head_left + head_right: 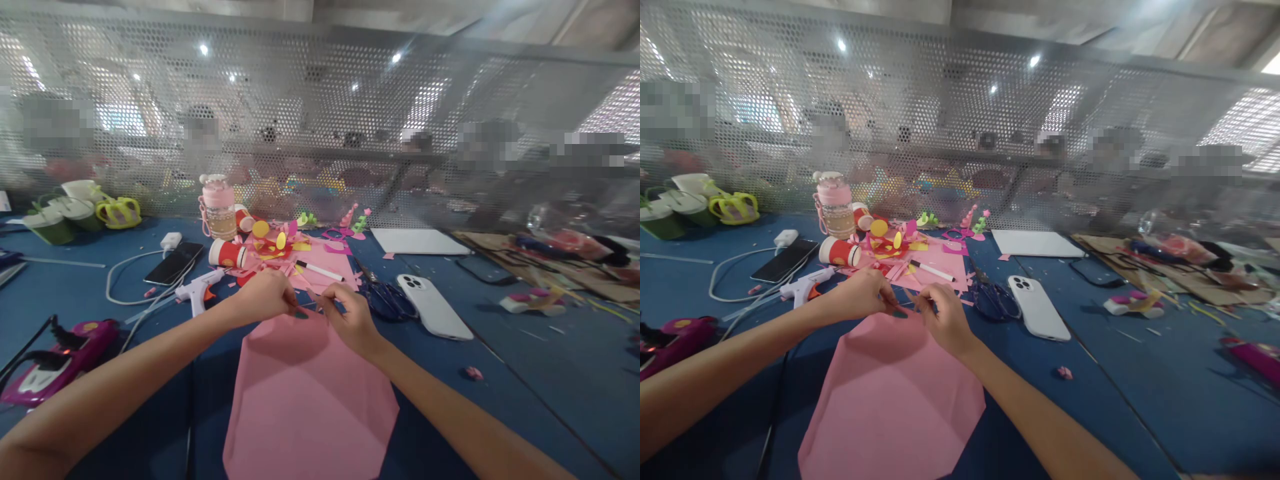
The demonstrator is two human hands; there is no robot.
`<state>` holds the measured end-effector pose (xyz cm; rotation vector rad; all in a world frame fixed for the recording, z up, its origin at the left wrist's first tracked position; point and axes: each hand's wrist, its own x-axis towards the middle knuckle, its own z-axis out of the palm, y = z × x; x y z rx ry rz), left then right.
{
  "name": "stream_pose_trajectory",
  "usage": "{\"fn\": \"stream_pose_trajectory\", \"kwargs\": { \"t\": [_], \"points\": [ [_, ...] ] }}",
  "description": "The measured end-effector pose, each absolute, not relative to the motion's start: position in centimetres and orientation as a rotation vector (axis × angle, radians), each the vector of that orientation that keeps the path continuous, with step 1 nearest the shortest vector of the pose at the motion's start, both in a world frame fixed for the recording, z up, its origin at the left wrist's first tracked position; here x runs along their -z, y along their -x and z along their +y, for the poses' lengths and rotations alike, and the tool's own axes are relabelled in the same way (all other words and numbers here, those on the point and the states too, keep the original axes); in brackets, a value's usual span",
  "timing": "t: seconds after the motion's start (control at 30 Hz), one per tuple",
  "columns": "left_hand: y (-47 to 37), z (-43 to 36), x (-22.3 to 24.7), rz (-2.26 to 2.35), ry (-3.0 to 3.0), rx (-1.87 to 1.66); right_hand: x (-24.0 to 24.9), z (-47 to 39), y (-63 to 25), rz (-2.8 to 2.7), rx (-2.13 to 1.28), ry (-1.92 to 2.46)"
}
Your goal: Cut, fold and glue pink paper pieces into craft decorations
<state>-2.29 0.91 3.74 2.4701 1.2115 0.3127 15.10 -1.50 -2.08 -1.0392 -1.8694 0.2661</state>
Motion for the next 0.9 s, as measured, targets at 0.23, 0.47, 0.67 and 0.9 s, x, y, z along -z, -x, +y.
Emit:
{"fn": "stream_pose_trajectory", "kwargs": {
  "t": [0.23, 0.47, 0.67, 0.9],
  "points": [
    [2.29, 0.99, -3.85, 1.125, -2.412, -0.271, 2.2, -1.48, -14.99, -1.871, -0.163, 0.956],
    [2.53, 1.32, -3.6, 1.068, -2.306, -0.191, 2.43, -1.36, -15.0, -1.898, -0.049, 0.836],
    [2.55, 1.27, -3.42, 1.131, -2.317, -0.212, 2.52, -1.26, -15.09, -1.925, -0.018, 0.84],
    [2.4, 1.17, -3.82, 1.194, -2.311, -0.199, 2.32, -1.19, -15.06, -1.984, 0.03, 0.825]
  ]
}}
